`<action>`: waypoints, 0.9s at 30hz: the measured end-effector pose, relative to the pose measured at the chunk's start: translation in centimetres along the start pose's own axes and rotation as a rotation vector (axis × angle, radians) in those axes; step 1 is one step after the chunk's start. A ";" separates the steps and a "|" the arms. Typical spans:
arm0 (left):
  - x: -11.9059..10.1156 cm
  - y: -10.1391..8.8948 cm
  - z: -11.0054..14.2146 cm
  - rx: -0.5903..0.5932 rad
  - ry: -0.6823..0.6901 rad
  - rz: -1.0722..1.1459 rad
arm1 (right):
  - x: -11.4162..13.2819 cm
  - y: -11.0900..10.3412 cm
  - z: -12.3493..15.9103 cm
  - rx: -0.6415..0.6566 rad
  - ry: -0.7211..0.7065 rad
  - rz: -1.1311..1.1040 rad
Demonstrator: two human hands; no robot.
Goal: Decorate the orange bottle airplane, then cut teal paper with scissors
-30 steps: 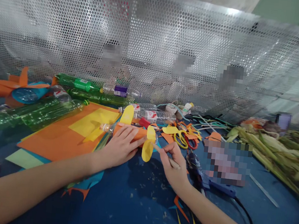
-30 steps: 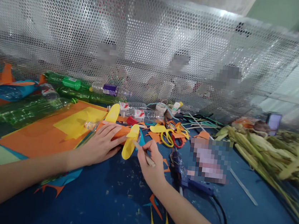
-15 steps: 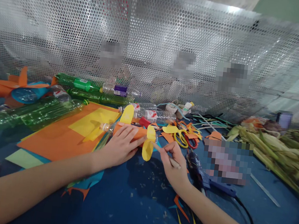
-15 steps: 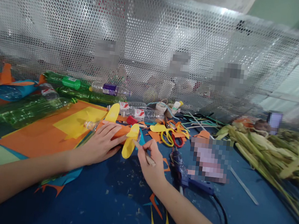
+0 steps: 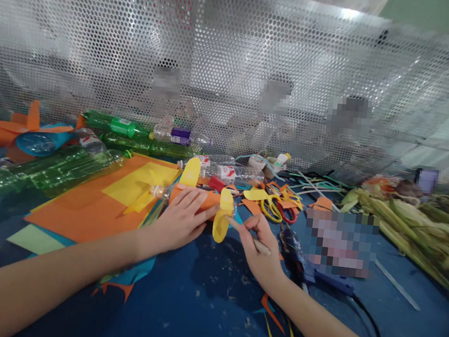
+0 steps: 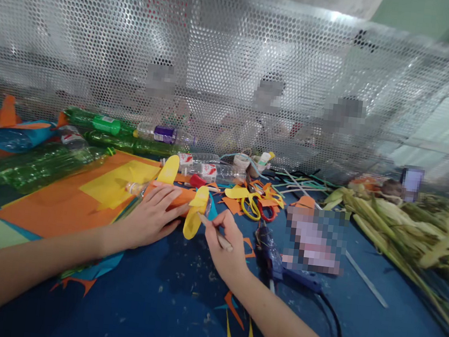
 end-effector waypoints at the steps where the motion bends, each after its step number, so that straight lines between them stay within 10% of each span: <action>1: 0.0 0.0 0.0 0.002 0.000 -0.003 | 0.1 0.0 0.0 0.000 -0.002 0.005; 27: -0.1 -0.1 0.0 0.016 0.008 -0.038 | -0.1 0.0 0.0 -0.012 0.003 -0.023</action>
Point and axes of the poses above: each hand's wrist, its own z-axis away from the middle knuckle, its own y-axis out of the palm, x = y × z, the point moved 1 cm from there along -z, towards the middle knuckle, and after that the axes turned 11 degrees about -z, right-handed, at the moved point
